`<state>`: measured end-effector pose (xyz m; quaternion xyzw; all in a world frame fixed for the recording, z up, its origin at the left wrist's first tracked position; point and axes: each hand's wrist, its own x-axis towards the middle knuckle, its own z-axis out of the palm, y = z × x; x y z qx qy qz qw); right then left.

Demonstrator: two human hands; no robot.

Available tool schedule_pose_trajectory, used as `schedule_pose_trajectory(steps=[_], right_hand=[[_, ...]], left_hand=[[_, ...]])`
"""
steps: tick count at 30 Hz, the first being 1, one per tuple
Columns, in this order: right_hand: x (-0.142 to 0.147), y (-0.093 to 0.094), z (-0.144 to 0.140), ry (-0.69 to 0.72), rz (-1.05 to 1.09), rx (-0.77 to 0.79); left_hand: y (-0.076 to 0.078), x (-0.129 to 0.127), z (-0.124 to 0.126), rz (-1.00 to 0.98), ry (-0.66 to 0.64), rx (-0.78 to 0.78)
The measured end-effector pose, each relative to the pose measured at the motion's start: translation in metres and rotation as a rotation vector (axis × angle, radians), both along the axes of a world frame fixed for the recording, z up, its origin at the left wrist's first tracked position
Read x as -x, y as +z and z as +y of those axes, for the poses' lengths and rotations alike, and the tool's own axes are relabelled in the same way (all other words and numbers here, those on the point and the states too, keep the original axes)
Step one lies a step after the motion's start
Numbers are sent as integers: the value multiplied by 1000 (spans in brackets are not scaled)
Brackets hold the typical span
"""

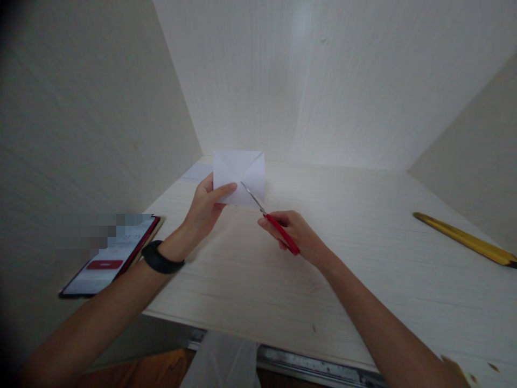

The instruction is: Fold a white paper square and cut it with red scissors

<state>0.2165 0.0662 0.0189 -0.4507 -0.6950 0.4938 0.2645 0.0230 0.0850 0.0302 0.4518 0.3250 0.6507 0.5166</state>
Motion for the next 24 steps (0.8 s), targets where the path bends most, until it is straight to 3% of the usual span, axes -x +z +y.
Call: schedule_pose_trajectory(steps=[12, 16, 19, 24], right_hand=[[-4, -3, 3, 16, -52, -13], [-5, -12, 9, -80, -88, 26], [-4, -12, 10, -163, 48, 71], [-7, -6, 9, -245, 348, 63]], left_hand=[[-1, 3, 6, -38, 99, -24], [0, 4, 8, -45, 130, -9], [-1, 3, 6, -35, 80, 33], [-8, 1, 4, 71, -121, 153]])
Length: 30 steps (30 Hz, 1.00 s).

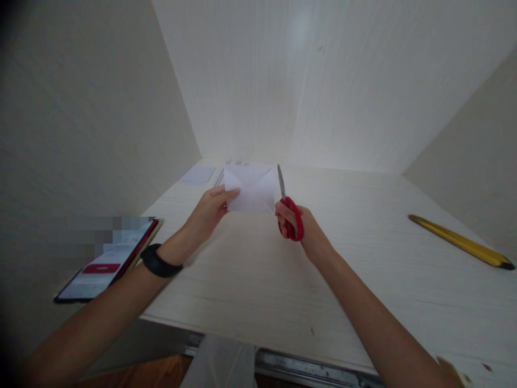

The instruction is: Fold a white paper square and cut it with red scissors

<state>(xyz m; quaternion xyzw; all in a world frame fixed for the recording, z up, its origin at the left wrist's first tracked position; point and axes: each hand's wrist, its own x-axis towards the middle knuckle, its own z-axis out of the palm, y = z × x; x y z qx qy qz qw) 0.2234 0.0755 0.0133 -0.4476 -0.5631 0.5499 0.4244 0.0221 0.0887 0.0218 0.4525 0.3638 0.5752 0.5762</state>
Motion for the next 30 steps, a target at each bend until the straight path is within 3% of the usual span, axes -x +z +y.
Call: schedule_pose_trajectory(steps=[8, 16, 26, 30], right_hand=[[-1, 3, 1, -92, 4, 81], [1, 2, -1, -28, 4, 35], [-5, -5, 11, -175, 191, 125], [-3, -1, 6, -121, 167, 122]], left_hand=[[-6, -6, -3, 15, -189, 45], [-3, -5, -3, -15, -54, -34], [-5, -4, -1, 18, 13, -55], [-9, -6, -1, 60, 4, -39]])
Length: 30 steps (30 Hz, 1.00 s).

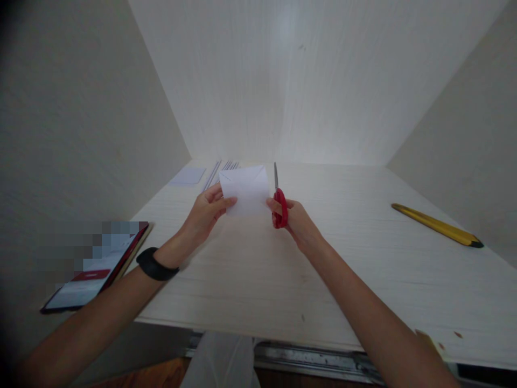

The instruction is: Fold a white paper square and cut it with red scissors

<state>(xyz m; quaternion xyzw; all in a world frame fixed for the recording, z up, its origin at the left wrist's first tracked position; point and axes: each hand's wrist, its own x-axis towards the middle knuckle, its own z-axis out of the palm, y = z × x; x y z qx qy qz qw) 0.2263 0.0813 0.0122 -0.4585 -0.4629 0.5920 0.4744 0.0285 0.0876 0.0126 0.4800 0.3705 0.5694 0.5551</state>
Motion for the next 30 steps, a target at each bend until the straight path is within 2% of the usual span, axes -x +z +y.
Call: schedule_pose_trajectory(steps=[5, 12, 21, 24, 28, 30], right_hand=[[-1, 1, -4, 110, -170, -95], [-3, 3, -4, 116, -320, -110], [-4, 6, -4, 51, -282, -120], [-4, 7, -5, 36, -260, -124], [-4, 7, -3, 27, -285, -110], [-4, 7, -2, 25, -288, -108]], left_hand=[[-4, -3, -1, 21, -48, -1], [3, -4, -1, -55, -9, 91], [0, 0, 1, 58, -33, 52], [-1, 2, 3, 212, -12, 3], [0, 8, 8, 623, 175, -226], [1, 10, 9, 729, 222, -318]])
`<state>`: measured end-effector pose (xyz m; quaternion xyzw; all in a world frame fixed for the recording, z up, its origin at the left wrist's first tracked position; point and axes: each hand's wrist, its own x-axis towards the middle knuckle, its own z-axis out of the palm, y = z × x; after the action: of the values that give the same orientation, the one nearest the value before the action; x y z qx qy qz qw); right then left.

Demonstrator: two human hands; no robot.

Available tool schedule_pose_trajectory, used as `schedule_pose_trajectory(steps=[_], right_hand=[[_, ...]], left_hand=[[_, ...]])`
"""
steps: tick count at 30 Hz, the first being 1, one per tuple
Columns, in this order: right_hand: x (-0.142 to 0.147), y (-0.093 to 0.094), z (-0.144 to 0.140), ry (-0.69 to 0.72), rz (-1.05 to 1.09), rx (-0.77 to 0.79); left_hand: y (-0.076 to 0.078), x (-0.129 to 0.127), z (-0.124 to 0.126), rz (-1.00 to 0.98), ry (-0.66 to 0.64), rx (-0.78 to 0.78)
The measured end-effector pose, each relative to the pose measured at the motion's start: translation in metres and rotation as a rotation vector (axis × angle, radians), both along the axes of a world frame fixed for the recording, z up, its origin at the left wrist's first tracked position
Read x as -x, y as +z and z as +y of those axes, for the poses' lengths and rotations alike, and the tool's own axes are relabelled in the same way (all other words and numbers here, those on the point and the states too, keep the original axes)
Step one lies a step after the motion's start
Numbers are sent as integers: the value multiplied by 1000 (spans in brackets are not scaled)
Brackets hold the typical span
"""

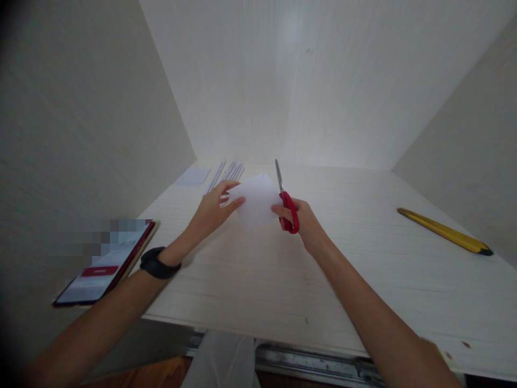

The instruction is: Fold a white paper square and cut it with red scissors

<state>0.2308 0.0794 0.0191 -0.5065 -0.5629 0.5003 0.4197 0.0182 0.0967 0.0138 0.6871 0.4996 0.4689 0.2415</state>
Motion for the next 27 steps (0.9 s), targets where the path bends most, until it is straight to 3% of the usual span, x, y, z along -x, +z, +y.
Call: schedule_pose_trajectory(steps=[2, 6, 10, 19, 27], right_hand=[[0, 0, 1, 0, 7, -9], [0, 0, 0, 19, -58, -10], [0, 0, 0, 39, -88, 7], [0, -1, 1, -21, -52, -16], [3, -2, 0, 70, 7, 15]], left_hand=[[0, 2, 1, 0, -41, 15], [-3, 3, 2, -99, -130, 195], [-6, 3, 3, -142, -87, 159], [4, 2, -1, -479, -76, 233], [14, 9, 0, -727, 53, 95]])
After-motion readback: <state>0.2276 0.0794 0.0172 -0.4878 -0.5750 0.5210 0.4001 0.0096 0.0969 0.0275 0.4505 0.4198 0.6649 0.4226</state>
